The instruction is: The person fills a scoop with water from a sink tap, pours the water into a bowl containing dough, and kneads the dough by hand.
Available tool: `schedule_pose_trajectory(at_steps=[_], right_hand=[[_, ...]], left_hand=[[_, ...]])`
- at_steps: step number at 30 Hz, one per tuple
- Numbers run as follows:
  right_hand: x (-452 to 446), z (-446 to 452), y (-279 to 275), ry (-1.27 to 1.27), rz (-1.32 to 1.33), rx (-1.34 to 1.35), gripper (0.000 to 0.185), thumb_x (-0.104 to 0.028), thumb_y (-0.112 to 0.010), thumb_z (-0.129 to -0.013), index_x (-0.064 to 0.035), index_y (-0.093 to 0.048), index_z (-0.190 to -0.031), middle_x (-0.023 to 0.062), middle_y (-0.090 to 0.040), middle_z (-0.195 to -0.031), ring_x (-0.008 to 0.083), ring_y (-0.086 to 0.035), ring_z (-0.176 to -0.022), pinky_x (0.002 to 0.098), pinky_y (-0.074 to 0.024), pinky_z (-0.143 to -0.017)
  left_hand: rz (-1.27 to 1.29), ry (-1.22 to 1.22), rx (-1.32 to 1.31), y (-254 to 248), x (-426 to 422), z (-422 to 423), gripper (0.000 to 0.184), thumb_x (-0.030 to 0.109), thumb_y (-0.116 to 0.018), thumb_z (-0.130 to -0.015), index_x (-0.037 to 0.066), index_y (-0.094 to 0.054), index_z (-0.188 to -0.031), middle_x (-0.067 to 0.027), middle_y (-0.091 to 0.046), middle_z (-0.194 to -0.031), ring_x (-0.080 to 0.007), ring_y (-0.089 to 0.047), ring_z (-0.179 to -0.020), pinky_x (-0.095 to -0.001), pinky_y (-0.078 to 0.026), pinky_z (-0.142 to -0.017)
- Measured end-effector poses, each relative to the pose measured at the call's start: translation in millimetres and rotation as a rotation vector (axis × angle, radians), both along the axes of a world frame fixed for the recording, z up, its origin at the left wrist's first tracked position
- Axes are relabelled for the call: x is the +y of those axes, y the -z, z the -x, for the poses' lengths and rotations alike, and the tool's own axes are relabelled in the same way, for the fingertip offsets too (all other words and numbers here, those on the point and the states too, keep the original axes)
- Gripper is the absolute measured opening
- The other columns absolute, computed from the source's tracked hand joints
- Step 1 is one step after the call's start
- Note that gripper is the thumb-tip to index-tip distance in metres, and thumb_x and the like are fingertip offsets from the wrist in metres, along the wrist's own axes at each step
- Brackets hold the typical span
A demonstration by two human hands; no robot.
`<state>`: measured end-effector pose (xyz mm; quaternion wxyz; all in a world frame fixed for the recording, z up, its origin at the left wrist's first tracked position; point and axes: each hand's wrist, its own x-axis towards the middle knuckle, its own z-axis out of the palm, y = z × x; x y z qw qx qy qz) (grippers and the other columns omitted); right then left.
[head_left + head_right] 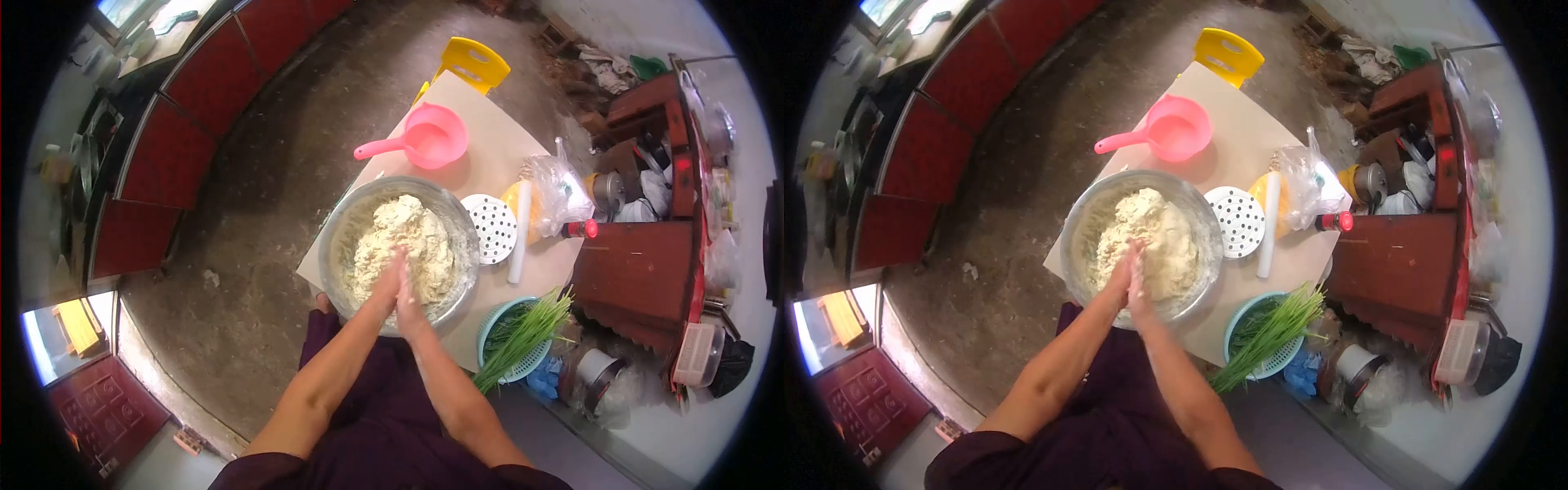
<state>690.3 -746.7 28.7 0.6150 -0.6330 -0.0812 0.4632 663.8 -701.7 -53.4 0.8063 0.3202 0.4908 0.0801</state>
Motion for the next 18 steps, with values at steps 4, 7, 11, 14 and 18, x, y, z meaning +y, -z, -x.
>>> schedule_pose_trajectory(at_steps=[4,7,11,14,18], right_hand=[[3,-29,73,0.148,0.022,0.198,0.064,-0.051,-0.026,-0.097,-0.0091,-0.025,-0.145,0.0064,-0.025,-0.15,0.02,-0.026,-0.135,0.0372,-0.0219,-0.11],[15,-59,72,0.206,0.093,0.429,0.057,-0.045,-0.038,-0.096,-0.0118,-0.033,-0.142,0.0061,-0.03,-0.147,0.0203,-0.035,-0.13,0.0382,-0.0296,-0.106],[-37,-87,133,-0.457,0.196,-0.972,0.042,-0.015,-0.052,-0.093,-0.0066,-0.045,-0.133,0.0083,-0.043,-0.137,0.0204,-0.045,-0.122,0.0317,-0.0381,-0.1],[-44,-101,126,-0.179,0.067,-0.524,0.042,-0.009,-0.053,-0.09,-0.0023,-0.045,-0.132,0.0144,-0.045,-0.134,0.0203,-0.047,-0.119,0.0312,-0.0377,-0.098],[-25,-131,119,-0.392,0.389,-0.7,0.068,-0.02,-0.062,-0.086,-0.0031,-0.028,-0.142,0.0169,-0.042,-0.136,0.0276,-0.041,-0.127,0.0348,-0.0338,-0.104]], left_hand=[[-0.195,0.039,-0.117,-23,-36,10,0.063,0.046,-0.038,-0.096,-0.001,-0.037,-0.137,-0.0161,-0.038,-0.14,-0.0253,-0.039,-0.126,-0.0323,-0.028,-0.105],[-0.439,0.121,-0.126,-60,-30,17,0.053,0.035,-0.044,-0.096,0.0,-0.038,-0.136,-0.016,-0.043,-0.137,-0.026,-0.04,-0.126,-0.0341,-0.029,-0.105],[-0.721,0.218,0.108,-11,13,40,0.053,0.023,-0.057,-0.088,0.006,-0.04,-0.135,-0.0165,-0.044,-0.136,-0.0267,-0.04,-0.127,-0.0357,-0.031,-0.105],[-0.819,0.265,0.314,38,49,47,0.064,0.026,-0.063,-0.083,0.007,-0.037,-0.138,-0.018,-0.043,-0.137,-0.0276,-0.04,-0.127,-0.0358,-0.033,-0.104],[0.02,0.047,0.238,-25,105,8,0.09,0.036,-0.073,-0.074,0.009,-0.022,-0.144,-0.0213,-0.039,-0.138,-0.0303,-0.04,-0.125,-0.0389,-0.034,-0.101]])
